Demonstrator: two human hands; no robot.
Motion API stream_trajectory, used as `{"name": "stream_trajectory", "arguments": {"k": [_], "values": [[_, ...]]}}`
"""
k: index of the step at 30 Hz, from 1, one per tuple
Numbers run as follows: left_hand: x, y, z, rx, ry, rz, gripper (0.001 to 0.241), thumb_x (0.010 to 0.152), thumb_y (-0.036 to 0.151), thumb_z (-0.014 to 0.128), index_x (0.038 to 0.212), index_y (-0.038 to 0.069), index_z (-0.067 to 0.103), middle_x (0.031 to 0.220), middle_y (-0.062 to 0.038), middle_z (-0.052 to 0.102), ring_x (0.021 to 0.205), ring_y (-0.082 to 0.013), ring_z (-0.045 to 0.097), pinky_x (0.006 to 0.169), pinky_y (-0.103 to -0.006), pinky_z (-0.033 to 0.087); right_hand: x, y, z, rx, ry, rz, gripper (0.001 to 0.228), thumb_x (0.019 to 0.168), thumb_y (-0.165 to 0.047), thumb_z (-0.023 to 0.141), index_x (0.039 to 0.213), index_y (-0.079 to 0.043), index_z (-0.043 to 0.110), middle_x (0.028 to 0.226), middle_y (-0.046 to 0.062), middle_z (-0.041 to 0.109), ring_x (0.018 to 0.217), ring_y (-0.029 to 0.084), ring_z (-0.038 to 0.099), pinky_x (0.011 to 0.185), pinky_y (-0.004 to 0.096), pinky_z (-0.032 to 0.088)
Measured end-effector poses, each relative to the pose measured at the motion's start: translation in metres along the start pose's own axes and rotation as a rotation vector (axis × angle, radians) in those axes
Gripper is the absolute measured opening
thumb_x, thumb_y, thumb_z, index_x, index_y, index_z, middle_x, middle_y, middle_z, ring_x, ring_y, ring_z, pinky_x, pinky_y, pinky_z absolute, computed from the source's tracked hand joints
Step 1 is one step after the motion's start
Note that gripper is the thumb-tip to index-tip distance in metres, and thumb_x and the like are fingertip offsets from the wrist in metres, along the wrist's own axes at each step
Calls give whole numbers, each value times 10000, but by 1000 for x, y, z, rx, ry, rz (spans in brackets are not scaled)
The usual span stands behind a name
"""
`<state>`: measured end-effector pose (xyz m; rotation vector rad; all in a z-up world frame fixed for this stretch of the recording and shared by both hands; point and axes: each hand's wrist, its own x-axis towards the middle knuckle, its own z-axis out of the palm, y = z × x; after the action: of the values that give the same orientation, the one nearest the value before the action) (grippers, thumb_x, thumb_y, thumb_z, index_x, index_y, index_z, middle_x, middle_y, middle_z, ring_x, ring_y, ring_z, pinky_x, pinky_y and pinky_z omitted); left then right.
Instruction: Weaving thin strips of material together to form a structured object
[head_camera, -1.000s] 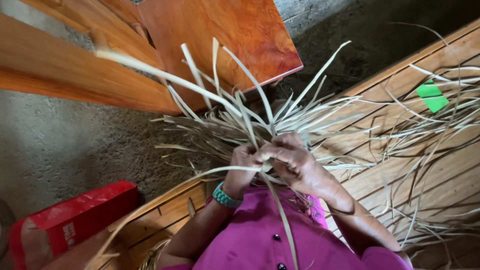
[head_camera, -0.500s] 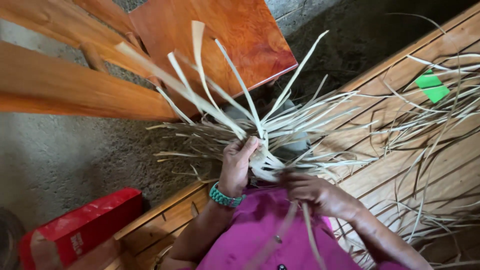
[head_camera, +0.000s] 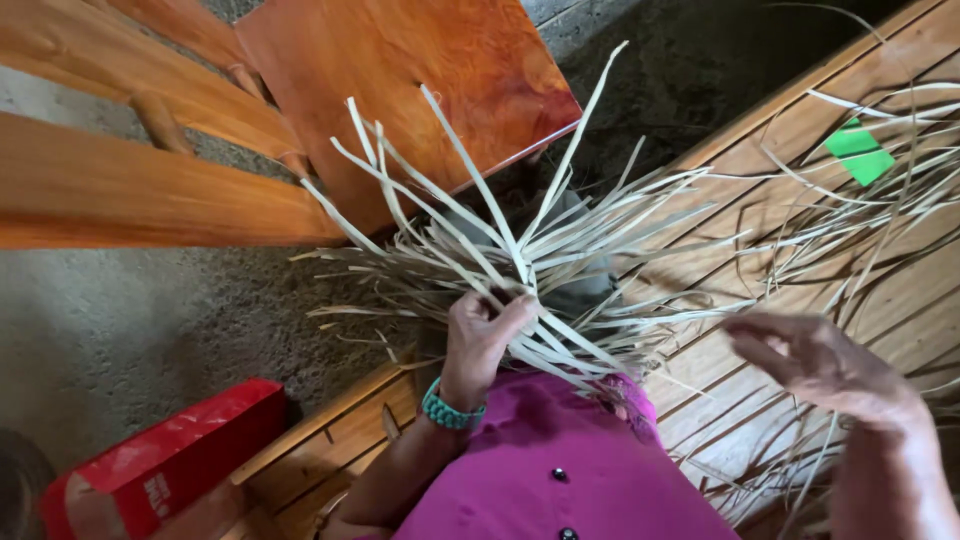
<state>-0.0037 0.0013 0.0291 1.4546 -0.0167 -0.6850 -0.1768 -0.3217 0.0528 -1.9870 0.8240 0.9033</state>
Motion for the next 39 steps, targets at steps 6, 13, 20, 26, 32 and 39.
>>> {"name": "stream_trajectory", "arguments": {"k": [6,13,20,26,32,39], "values": [[-6,-16,-1,115,101,275,154,848,80,825,950,-4,745,841,-154,730,843,-186,650,808,-417,576,16,-143,52,-22,266,-1056,444,865,-130,728,1304,-194,725,1017,62,751,880,254,756,789,388,607],[0,-30,-10,125,109,372,321,836,144,849,1062,3,671,876,-175,707,848,-269,690,820,-439,574,52,-171,85,232,132,-1156,246,904,-151,751,1134,-66,780,890,168,679,748,307,684,658,413,572],[16,-24,0,-219,77,11,454,733,55,833,1122,-8,607,880,-46,601,796,-136,587,715,-264,524,25,-208,90,340,206,-1235,125,919,-59,697,933,-97,815,832,91,654,760,258,638,693,295,546],[26,-40,-29,-152,-41,-187,313,956,185,710,1219,91,569,887,-88,707,757,-173,686,686,-258,563,-35,-236,128,47,-243,-1303,268,921,61,545,1084,4,750,934,214,689,920,293,695,1064,402,508],[34,-67,-8,-460,204,-88,153,969,152,681,1050,25,657,667,-107,660,554,-168,690,537,-285,596,-87,-236,120,9,-427,-1637,231,1120,-128,426,1286,-38,558,1221,169,582,1208,381,614,1058,488,494],[-11,-57,-52,165,279,91,300,979,321,688,1114,52,683,910,-156,740,851,-244,726,786,-399,586,-77,-210,86,192,-641,-1708,181,1163,-126,371,1133,-28,520,1070,183,561,1027,413,623,975,556,568]]}}
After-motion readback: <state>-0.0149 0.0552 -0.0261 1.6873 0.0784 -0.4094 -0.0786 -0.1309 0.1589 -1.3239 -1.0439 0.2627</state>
